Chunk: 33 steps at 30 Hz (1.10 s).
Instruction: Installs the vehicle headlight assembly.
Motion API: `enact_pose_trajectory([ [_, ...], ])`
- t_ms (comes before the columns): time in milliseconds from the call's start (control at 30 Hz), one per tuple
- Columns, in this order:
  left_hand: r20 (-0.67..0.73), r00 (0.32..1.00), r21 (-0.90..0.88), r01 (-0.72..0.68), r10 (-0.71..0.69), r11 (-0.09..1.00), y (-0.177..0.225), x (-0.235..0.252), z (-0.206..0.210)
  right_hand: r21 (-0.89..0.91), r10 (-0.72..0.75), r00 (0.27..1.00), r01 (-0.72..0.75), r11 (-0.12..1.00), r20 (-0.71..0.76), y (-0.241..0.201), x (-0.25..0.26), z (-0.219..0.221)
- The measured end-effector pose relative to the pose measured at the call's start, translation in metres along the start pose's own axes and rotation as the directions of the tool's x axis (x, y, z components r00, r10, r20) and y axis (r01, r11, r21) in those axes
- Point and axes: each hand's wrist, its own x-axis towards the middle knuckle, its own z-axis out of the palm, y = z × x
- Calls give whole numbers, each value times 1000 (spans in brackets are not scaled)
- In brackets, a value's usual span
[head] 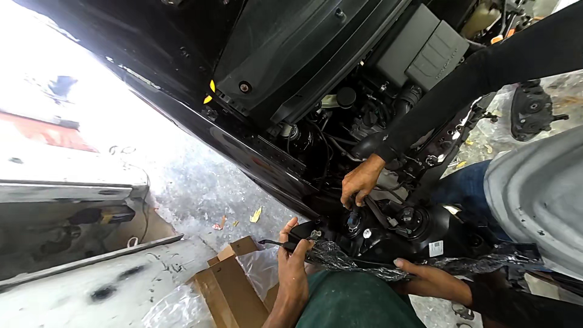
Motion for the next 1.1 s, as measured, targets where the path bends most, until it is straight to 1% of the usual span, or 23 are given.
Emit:
enact_pose_trajectory([
  [233,5,1000,0,5,-5,1000,0,1,3,31,7,1000,-8,999,8,1,0,-2],
  [533,11,1000,0,12,-12,1000,0,0,4,-27,-14,1000,15,1000,21,3,1,-8],
  [667,5,1000,-3,5,-5,1000,1,-2,5,-87,-19,1000,20,996,16,-1,1,-7],
  [800,-3,1000,3,-15,15,1000,2,-3,4,-73,-45,998,49,996,52,-3,3,-6],
  [900,-14,999,7,-30,30,1000,3,-4,2,-110,-64,997,68,992,41,-6,3,-2],
  [1100,-28,999,-17,-44,43,999,4,-7,-3,-95,-65,997,67,993,32,-9,5,0],
])
